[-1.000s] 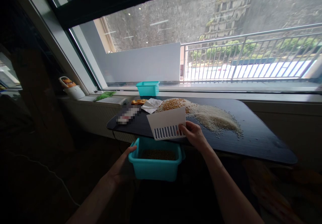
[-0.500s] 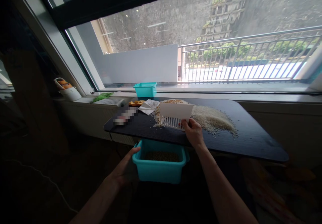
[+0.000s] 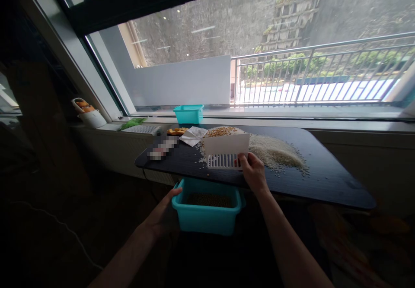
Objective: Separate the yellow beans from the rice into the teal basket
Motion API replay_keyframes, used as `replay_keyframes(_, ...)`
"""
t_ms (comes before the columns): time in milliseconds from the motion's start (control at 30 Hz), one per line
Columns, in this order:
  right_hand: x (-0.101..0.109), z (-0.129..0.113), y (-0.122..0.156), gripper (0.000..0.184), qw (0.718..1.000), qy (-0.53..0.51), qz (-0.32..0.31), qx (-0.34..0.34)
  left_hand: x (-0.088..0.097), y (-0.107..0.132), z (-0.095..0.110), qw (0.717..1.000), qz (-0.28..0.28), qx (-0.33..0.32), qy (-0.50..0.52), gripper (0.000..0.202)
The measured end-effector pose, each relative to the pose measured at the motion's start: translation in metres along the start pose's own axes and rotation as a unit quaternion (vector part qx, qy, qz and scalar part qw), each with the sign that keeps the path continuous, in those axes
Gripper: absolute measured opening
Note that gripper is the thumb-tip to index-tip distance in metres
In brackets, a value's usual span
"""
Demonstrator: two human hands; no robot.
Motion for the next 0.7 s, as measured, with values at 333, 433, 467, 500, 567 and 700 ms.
replay_keyframes(333,-0.005,-0.001,0.004,0.028,0.998,-0.016,-0.055,0.008,0.0,0.0,0.002,1.0,-0.007,-0.007,0.001,0.064)
replay_keyframes(433,0.002,0.007,0.0,0.031,0.997,-0.083,-0.004,-0.002,0.001,-0.001,0.002,1.0,-0.005,-0.008,0.003,0.064)
replay_keyframes(467,0.007,0.01,-0.002,0.031,0.993,-0.116,0.03,-0.009,0.002,-0.001,0.002,1.0,0.001,-0.012,0.002,0.064)
replay_keyframes(500,0.012,0.013,-0.004,0.03,0.987,-0.149,0.062,-0.017,0.004,-0.002,0.002,1.0,0.007,-0.016,0.0,0.063)
replay_keyframes(567,0.022,0.015,-0.008,0.029,0.975,-0.192,0.104,-0.034,0.005,-0.003,0.002,1.0,0.014,-0.022,-0.002,0.062)
replay_keyframes(700,0.03,0.0,-0.022,0.034,0.981,-0.182,0.058,-0.035,0.005,-0.004,0.001,1.0,0.015,-0.02,-0.008,0.061)
Point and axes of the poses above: each hand's wrist, its own y-axis away from the middle knuckle, its own x-axis out of the back of the hand, z = x × y, the point moved 7 cm from there along -y, towards the middle knuckle, and after that the axes turned 2 degrees about -z, right-handed, at the moved point
